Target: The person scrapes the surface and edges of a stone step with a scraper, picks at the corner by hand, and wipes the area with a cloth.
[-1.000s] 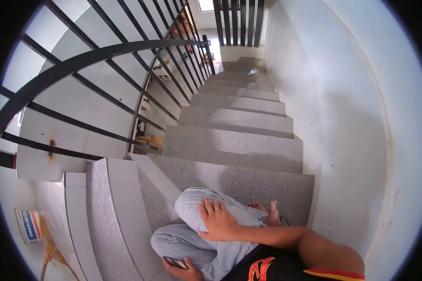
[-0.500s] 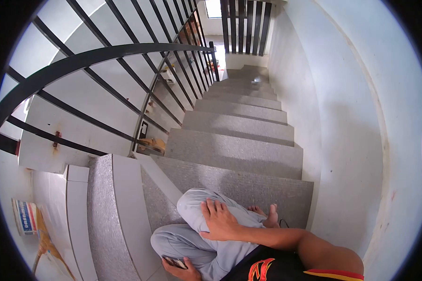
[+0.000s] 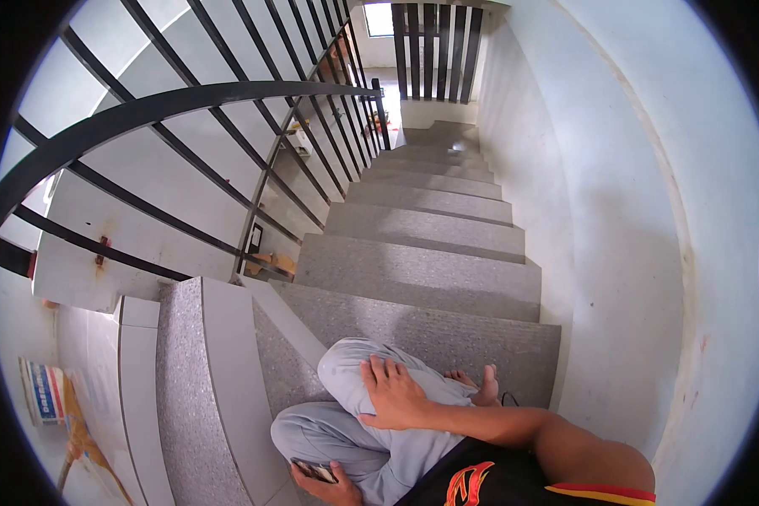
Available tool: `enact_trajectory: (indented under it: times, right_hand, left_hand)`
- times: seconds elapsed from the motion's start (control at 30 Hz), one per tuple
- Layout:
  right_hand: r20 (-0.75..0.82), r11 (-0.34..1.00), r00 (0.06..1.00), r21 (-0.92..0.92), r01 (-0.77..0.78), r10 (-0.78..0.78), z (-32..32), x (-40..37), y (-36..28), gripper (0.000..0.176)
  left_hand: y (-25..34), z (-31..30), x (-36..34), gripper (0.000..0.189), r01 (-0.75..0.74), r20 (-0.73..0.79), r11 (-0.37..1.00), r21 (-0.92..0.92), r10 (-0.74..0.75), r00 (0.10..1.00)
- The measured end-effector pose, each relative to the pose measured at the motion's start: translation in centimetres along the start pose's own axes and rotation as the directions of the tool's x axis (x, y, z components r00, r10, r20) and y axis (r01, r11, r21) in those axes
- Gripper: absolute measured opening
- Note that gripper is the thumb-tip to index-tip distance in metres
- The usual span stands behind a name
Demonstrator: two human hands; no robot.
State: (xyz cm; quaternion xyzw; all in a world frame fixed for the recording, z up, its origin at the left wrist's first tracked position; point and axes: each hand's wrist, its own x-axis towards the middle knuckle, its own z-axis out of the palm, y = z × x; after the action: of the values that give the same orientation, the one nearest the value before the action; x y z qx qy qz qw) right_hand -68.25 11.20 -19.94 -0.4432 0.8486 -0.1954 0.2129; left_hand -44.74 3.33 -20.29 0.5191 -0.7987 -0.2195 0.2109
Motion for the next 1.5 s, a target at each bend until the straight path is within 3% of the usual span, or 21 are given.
enact_trajectory:
  times: [0.77, 0.97, 1.03, 1.1, 1.13, 1.2, 1.27, 1.3, 1.37, 1.5]
  right_hand:
    - [-0.018, 1.000, 1.000, 0.009, -0.010, 0.010, 0.1, 0.0, 0.0, 0.093]
    - [-0.041, 1.000, 0.999, -0.017, -0.011, 0.010, 0.0, -0.1, -0.2, 0.094]
    - [-0.002, 0.999, 1.000, -0.035, -0.018, 0.018, -0.3, 0.0, -0.1, 0.095]
    - [0.031, 0.998, 0.999, -0.057, -0.025, 0.027, 0.1, 0.0, -0.2, 0.097]
    - [0.023, 0.998, 1.000, -0.057, -0.012, 0.014, 0.5, 0.1, 0.0, 0.098]
    - [-0.071, 0.996, 0.997, -0.084, 0.031, -0.037, 0.7, 0.1, -0.1, 0.098]
    - [0.000, 0.998, 1.000, -0.063, -0.018, 0.018, 0.5, 0.3, -0.4, 0.100]
    - [0.011, 0.998, 1.000, -0.053, 0.015, -0.015, 0.5, 0.5, -0.4, 0.100]
    - [0.029, 0.997, 0.999, -0.075, -0.026, 0.028, 0.5, 0.4, -0.5, 0.101]
    - [0.058, 0.996, 0.996, -0.065, -0.057, 0.061, 0.4, 0.6, -0.8, 0.101]
  left_hand:
    - [-0.3, 0.1, -0.2, 0.075, -0.023, -0.047, 1.000, -0.015, 0.022, 0.999]
    - [0.5, -0.3, 0.1, 0.075, 0.011, -0.041, 1.000, -0.016, -0.011, 0.999]
    - [0.9, -0.6, 0.5, 0.077, 0.037, 0.025, 0.996, -0.080, -0.035, 0.999]
    - [-0.5, -0.6, 0.8, 0.069, -0.010, 0.038, 0.993, -0.115, 0.014, 0.999]
    - [-1.3, -1.2, 1.1, 0.062, 0.034, 0.076, 0.988, -0.152, -0.023, 0.997]
    - [-1.8, -4.3, 2.9, 0.055, 0.110, 0.058, 0.982, -0.153, -0.102, 0.993]
    - [-1.5, -8.5, 6.1, 0.040, 0.275, 0.115, 0.947, -0.166, -0.258, 0.959]
    - [-1.2, -10.3, 8.0, 0.042, 0.342, 0.157, 0.921, -0.185, -0.316, 0.936]
    - [-0.9, -13.9, 12.1, 0.040, 0.323, 0.180, 0.931, -0.171, -0.293, 0.939]
    - [0.0, -16.0, 22.6, 0.031, 0.085, 0.067, 0.972, -0.219, -0.072, 0.995]
